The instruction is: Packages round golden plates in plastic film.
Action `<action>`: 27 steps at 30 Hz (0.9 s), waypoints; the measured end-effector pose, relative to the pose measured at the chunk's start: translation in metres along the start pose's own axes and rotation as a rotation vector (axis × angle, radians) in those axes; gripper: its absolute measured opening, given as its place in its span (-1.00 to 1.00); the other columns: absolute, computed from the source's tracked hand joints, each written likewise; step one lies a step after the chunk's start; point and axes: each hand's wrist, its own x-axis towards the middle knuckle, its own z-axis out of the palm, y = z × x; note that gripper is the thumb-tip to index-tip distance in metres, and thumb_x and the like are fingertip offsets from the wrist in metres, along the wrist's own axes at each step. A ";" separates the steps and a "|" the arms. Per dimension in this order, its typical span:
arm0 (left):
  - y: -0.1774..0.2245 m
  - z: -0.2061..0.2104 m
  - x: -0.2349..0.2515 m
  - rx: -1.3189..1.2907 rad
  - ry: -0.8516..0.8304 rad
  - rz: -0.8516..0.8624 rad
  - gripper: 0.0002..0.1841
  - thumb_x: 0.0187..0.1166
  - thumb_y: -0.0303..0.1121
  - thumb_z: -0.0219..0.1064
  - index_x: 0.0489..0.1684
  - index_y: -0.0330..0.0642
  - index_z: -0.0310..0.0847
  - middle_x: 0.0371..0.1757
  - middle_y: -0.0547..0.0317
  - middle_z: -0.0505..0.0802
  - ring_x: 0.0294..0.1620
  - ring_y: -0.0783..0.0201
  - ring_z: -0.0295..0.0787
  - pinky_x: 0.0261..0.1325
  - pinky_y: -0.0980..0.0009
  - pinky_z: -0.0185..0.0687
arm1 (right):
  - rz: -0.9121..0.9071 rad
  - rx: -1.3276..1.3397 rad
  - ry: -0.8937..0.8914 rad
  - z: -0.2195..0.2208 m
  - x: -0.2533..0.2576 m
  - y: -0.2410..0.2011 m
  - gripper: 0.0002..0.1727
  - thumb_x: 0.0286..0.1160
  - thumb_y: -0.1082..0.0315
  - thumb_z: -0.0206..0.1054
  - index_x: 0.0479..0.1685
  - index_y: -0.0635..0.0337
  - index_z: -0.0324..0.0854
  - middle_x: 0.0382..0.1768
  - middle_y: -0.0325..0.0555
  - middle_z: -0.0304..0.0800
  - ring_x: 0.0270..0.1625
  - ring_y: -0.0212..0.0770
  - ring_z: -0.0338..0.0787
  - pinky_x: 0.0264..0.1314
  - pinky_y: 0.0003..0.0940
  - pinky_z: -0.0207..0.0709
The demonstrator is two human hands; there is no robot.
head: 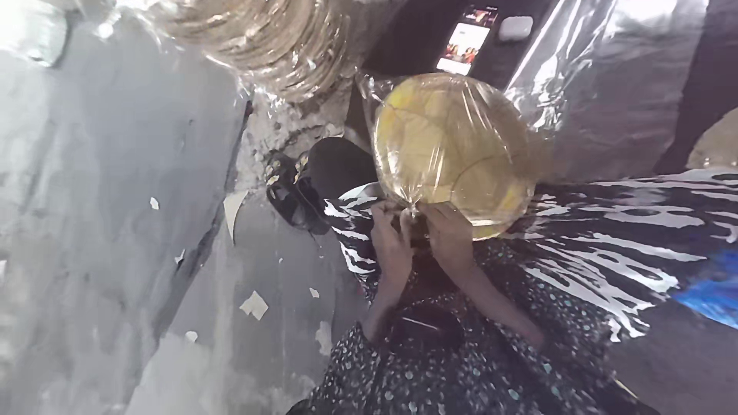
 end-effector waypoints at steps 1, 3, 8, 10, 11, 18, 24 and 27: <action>0.003 0.000 0.001 -0.001 0.025 -0.030 -0.60 0.58 -0.50 0.33 0.24 -0.66 0.40 -0.25 -0.13 0.84 -0.28 0.34 0.79 -0.09 0.42 0.69 | -0.002 0.003 -0.012 -0.002 0.001 0.000 -0.75 0.37 0.68 0.29 -0.16 0.35 0.88 -0.21 0.17 0.93 -0.14 0.15 0.91 -0.02 -0.09 0.75; 0.007 0.000 0.004 -0.025 0.075 -0.088 -0.60 0.52 -0.48 0.41 0.18 -0.59 0.44 -0.29 -0.03 0.85 -0.32 0.42 0.78 -0.12 0.48 0.67 | -0.004 -0.003 -0.044 -0.007 0.002 0.000 -0.75 0.38 0.66 0.29 -0.13 0.36 0.88 -0.19 0.19 0.93 -0.12 0.18 0.91 0.01 -0.06 0.75; 0.000 0.002 0.006 -0.052 0.218 -0.027 -0.47 0.33 -0.45 0.56 0.17 -0.61 0.44 -0.14 -0.16 0.76 -0.22 0.27 0.71 -0.06 0.39 0.65 | -0.046 -0.029 -0.104 -0.013 0.006 -0.001 -0.75 0.39 0.65 0.30 -0.11 0.38 0.88 -0.18 0.21 0.92 -0.11 0.19 0.91 0.03 -0.06 0.74; -0.003 0.000 0.011 -0.051 0.230 -0.067 -0.26 0.22 -0.43 0.63 0.34 -0.60 0.29 -0.03 -0.24 0.67 -0.11 0.14 0.65 0.05 0.26 0.61 | -0.060 -0.039 -0.118 -0.014 0.004 0.000 -0.76 0.36 0.63 0.32 -0.09 0.39 0.87 -0.17 0.21 0.92 -0.12 0.20 0.90 0.02 -0.04 0.74; -0.005 -0.002 0.013 -0.070 0.206 -0.092 -0.23 0.20 -0.44 0.65 0.37 -0.58 0.28 0.01 -0.23 0.67 -0.08 0.15 0.67 0.06 0.26 0.64 | -0.062 -0.049 -0.139 -0.016 0.003 -0.001 -0.75 0.36 0.61 0.34 -0.05 0.40 0.86 -0.15 0.22 0.91 -0.11 0.21 0.89 0.03 -0.01 0.73; -0.020 -0.044 0.023 -0.452 -0.162 -0.203 -0.59 0.69 -0.49 0.18 0.49 -0.38 0.38 0.33 -0.02 0.70 0.15 0.34 0.76 0.21 0.36 0.73 | 0.084 -0.040 -0.350 -0.068 0.023 -0.001 -0.33 0.44 0.20 0.44 0.47 0.52 0.52 0.47 0.48 0.56 0.50 0.48 0.56 0.48 0.37 0.38; 0.008 -0.039 0.034 -0.444 -0.331 -0.464 -0.51 0.91 -0.30 -0.14 0.76 -0.28 0.10 0.44 -0.22 0.61 0.29 0.15 0.68 0.33 0.19 0.62 | -0.061 -0.005 -0.473 -0.044 0.017 0.004 -0.46 0.49 0.25 0.42 0.40 0.41 0.64 0.37 0.32 0.71 0.40 0.39 0.69 0.35 0.39 0.46; 0.011 -0.025 0.037 -0.455 -0.354 -0.479 -0.49 0.89 -0.32 -0.11 0.77 -0.27 0.02 0.41 -0.20 0.60 0.24 0.17 0.66 0.28 0.19 0.62 | -0.027 0.008 -0.466 -0.039 0.010 -0.004 -0.47 0.27 0.58 0.41 0.36 0.43 0.67 0.30 0.34 0.75 0.33 0.40 0.72 0.25 0.30 0.56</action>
